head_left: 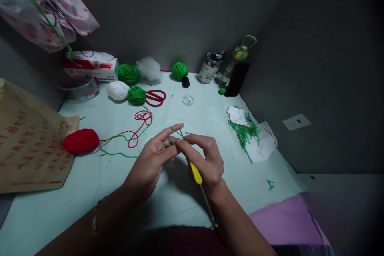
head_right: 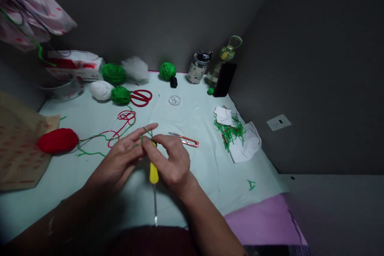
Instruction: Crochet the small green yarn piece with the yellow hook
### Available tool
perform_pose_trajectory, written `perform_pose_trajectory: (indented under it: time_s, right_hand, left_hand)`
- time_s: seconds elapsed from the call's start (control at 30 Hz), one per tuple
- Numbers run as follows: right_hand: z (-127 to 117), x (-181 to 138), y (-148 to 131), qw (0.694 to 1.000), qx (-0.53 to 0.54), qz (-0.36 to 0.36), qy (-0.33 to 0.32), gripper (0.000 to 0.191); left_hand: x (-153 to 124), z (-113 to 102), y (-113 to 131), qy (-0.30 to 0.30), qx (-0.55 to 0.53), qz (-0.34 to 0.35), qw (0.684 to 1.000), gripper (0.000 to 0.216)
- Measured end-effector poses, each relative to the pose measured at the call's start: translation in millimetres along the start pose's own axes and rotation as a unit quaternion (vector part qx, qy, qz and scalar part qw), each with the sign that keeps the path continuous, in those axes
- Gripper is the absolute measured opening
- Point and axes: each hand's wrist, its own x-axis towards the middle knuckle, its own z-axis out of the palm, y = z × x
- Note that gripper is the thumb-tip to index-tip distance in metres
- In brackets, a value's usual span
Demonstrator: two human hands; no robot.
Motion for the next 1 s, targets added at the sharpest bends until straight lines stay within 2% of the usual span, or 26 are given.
perform_pose_trajectory:
  time_s: [0.1,0.2,0.3,0.37,0.43,0.5,0.57,0.63,0.73,0.8,0.87,1.0]
  right_hand:
    - [-2.1,3.6,2.1,0.985,0.143,0.082,0.048,0.029]
    - [-0.9,8.9,4.9,0.936,0.284,0.194,0.079,0.022]
    - [3.2,10.2,5.4,0.923,0.305,0.228,0.056,0.019]
    - [4.8,8.1,3.7,0.943,0.261,0.202,0.041,0.021]
    - [4.2,4.8,1.4,0.976,0.172,0.129,0.026,0.026]
    - [1.8,2.5,0.2,0.995,0.084,0.054,0.010,0.034]
    - [-1.2,2.5,1.2,0.996,0.075,0.042,0.018,0.036]
    - [-3.1,5.1,4.0,0.981,0.150,0.109,0.052,0.028]
    - [-1.7,9.8,7.9,0.928,0.292,0.218,0.076,0.020]
    - [1.3,11.0,9.3,0.913,0.330,0.233,0.049,0.016]
    - [3.9,10.2,10.5,0.912,0.326,0.247,0.029,0.014]
    - [4.4,7.9,14.2,0.872,0.377,0.307,0.052,0.017]
  left_hand:
    - [2.2,-0.6,3.2,-0.017,-0.070,-0.056,0.996,0.043]
    - [2.0,-1.2,6.4,-0.014,-0.055,-0.037,0.998,0.042]
    - [-0.6,0.1,5.4,-0.007,-0.014,-0.010,1.000,0.041]
    - [-1.7,1.5,3.2,0.013,0.008,0.010,1.000,0.040]
    - [-1.3,2.3,1.6,0.025,0.000,0.016,1.000,0.041]
    - [0.5,1.8,1.8,0.011,-0.037,-0.014,0.999,0.039]
    - [2.7,0.0,3.9,-0.009,-0.077,-0.054,0.996,0.035]
    - [4.2,-2.3,6.7,-0.010,-0.095,-0.066,0.993,0.029]
    - [4.3,-4.6,8.1,0.010,-0.066,-0.027,0.997,0.032]
    - [3.5,-4.7,6.4,0.009,-0.023,-0.002,1.000,0.038]
    - [2.8,-4.3,3.9,-0.002,0.012,0.008,1.000,0.040]
    - [2.6,-4.7,2.9,-0.008,0.034,0.016,0.999,0.037]
